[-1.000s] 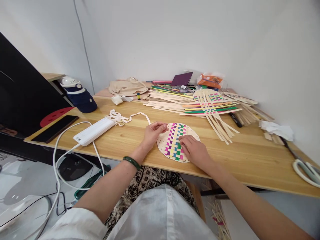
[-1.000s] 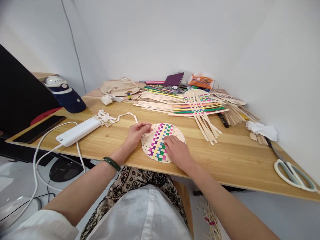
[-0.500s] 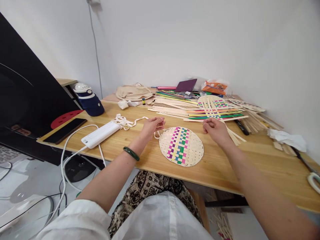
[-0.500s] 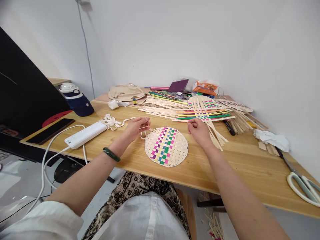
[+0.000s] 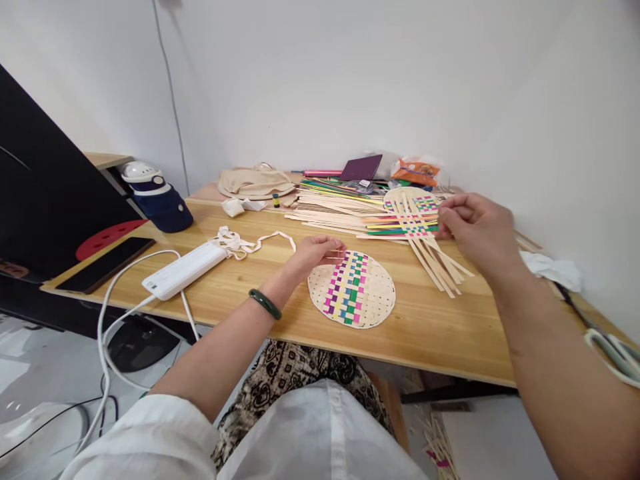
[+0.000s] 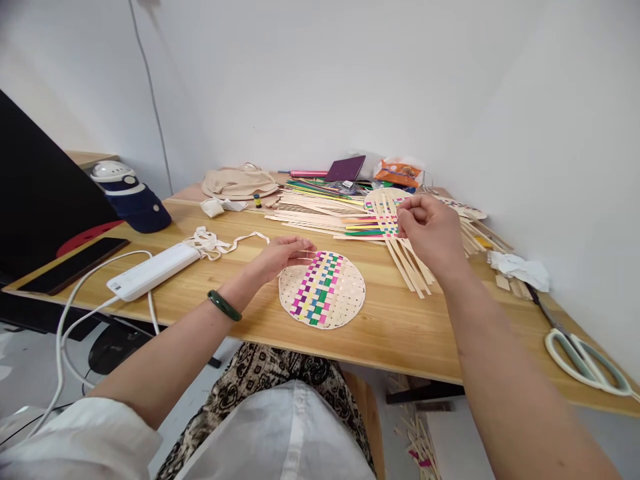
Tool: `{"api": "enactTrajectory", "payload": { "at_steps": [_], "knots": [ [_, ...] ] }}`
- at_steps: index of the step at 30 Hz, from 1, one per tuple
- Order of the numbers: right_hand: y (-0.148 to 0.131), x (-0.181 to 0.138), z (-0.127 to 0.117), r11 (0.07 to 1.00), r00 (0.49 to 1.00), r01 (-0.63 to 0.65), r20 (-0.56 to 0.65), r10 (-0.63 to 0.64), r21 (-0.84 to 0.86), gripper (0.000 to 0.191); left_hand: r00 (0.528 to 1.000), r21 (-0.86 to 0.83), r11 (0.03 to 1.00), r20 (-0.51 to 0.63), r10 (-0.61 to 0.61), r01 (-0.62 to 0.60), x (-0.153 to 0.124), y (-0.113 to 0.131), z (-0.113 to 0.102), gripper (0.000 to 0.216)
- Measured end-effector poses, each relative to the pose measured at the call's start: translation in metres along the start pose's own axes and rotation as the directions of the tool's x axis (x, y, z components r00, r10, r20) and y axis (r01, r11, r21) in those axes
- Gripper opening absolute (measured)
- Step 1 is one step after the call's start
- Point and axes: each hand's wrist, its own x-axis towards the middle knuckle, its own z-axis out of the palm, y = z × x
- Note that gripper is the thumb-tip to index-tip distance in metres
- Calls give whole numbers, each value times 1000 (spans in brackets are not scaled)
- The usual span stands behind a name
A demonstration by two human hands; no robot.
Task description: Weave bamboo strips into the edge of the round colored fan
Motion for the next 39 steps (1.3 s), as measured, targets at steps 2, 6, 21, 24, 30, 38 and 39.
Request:
{"api": "enactTrajectory", "payload": {
  "at_steps": [2, 6, 21, 24, 30, 38, 39],
  "knots": [
    [-6, -1, -4, 1000, 999, 26, -28, -25, 9, 8, 1000, -4, 1000, 24, -17, 17, 2, -3, 2, 14],
    [-4, 0, -8, 999, 999, 29, -28, -29, 30, 7, 999, -23, 999, 41, -31, 32, 5, -8, 2, 13],
    [72, -18, 105, 951, 890, -198, 451, 74, 236, 31, 971, -285, 952, 234, -46, 114, 23, -27, 3, 10],
    [84, -25, 113, 949, 895, -175, 444, 42, 262, 32, 957, -302, 943, 285, -50, 140, 22, -32, 4, 10],
    [87, -42, 109, 957, 903, -124, 430, -1, 263, 32, 934, -269, 943, 345, -96, 197, 14, -32, 5, 6],
    [82, -44, 108, 979, 921, 19, 377, -97, 205, 24, 922, -205, 949, 355, -156, 239, 13, -34, 2, 6],
    [83, -44, 107, 980, 922, 30, 373, -102, 195, 24, 919, -200, 948, 358, -166, 249, 13, -35, 2, 5]
  ]
}}
